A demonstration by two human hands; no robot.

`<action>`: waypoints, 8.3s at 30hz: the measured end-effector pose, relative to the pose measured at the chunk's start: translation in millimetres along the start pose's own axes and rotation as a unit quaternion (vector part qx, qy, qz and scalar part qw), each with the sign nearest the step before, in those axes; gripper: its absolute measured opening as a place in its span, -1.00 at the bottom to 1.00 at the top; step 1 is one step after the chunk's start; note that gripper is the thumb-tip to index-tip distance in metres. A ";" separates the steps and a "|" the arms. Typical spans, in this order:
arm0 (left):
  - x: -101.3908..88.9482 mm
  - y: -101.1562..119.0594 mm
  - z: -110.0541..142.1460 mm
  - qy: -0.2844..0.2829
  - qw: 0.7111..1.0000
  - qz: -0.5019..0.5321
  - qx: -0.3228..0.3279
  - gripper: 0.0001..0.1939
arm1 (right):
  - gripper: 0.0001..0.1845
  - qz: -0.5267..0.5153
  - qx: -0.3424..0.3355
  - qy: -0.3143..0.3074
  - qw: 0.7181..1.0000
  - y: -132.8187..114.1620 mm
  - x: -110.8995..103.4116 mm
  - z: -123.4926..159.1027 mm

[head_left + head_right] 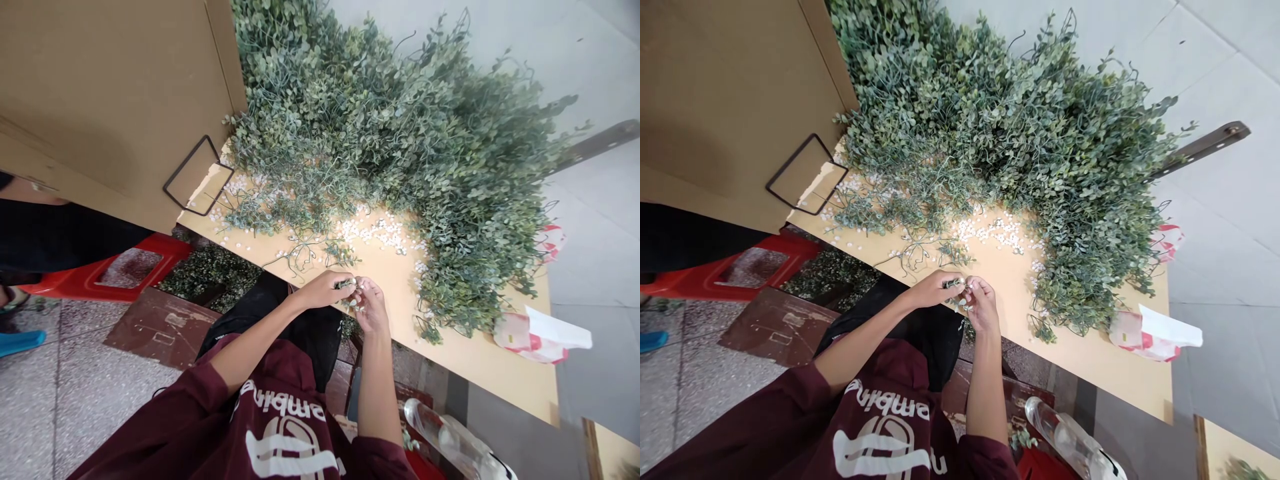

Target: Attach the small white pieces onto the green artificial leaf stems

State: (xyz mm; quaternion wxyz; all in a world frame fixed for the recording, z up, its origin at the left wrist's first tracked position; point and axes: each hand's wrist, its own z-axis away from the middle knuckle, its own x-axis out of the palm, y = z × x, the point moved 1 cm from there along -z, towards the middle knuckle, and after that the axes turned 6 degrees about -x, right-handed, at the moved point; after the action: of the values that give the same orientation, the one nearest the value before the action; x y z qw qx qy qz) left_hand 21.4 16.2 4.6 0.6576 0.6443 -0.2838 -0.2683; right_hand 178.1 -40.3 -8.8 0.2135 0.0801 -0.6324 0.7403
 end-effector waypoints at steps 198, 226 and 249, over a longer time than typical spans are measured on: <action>6.8 -0.6 10.9 0.056 0.998 0.028 0.012 -0.68 | -0.61 0.009 -0.014 0.024 1.000 5.7 12.7 24.4; 11.6 -8.5 9.6 0.132 0.991 -0.023 0.023 -0.72 | -0.64 0.417 -0.151 -0.074 0.893 -36.2 3.0 12.9; -67.1 -109.7 235.5 0.483 0.806 -0.335 -0.073 -0.51 | -0.74 0.663 -0.250 0.310 0.634 -235.9 -65.8 -96.0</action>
State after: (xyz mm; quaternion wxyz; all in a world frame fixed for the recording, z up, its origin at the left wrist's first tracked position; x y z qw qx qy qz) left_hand -193.2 -102.1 -104.8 0.6240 0.6960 0.3242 -0.1454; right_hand 350.1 64.4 160.5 -0.1394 -0.6512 -0.5732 0.4774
